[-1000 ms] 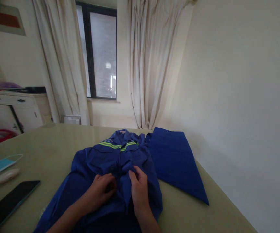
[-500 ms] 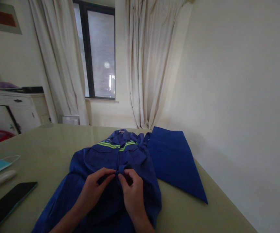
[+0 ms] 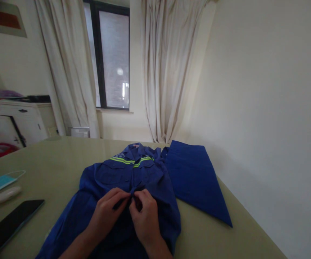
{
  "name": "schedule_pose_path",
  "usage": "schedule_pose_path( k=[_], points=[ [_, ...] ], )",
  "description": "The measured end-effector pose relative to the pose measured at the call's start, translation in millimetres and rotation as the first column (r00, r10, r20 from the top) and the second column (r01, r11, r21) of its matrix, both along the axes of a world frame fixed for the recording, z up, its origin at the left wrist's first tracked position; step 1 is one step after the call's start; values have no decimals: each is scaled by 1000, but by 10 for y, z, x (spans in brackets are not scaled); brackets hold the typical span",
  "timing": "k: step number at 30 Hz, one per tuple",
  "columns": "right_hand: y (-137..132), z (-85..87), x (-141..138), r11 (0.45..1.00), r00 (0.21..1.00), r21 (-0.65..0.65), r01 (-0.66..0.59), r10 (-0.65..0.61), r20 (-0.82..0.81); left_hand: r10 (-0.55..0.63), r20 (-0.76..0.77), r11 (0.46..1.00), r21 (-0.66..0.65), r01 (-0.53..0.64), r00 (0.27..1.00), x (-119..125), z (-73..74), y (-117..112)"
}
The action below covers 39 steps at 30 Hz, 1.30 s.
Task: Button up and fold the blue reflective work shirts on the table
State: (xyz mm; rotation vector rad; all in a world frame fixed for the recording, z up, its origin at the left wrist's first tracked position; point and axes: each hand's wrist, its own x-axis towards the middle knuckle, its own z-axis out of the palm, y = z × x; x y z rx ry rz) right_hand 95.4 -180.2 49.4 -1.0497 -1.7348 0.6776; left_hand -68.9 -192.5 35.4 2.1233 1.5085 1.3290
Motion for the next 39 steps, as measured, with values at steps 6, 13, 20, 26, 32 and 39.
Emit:
schedule_pose_path(
  k=[6, 13, 20, 26, 32, 39],
  points=[
    [-7, -1, 3, 981, 989, -171, -95, 73, -131, -10, -124, 1000, -29, 7, 992, -14, -11, -33],
    [49, -28, 21, 980, 991, -173, -94, 75, -114, -38, 50, 991, -125, 44, 998, 18, -59, 9],
    [45, -87, 72, 986, 970, 162, -31, -10, 243, -114, 106, 972, -194, 133, 988, 32, 40, -47],
    [52, -108, 67, 979, 967, 202, -19, -34, 253, -106, 275, 952, -250, 178, 955, 36, 94, 3],
    [69, -44, 50, 999, 998, 49, 17, -20, 60, -122, 377, 950, -225, 218, 918, -39, 42, 129],
    [265, -226, 18, 905, 960, -410, -114, -5, -278, -74, -86, 990, -126, 63, 994, -74, -68, 68]
  ],
)
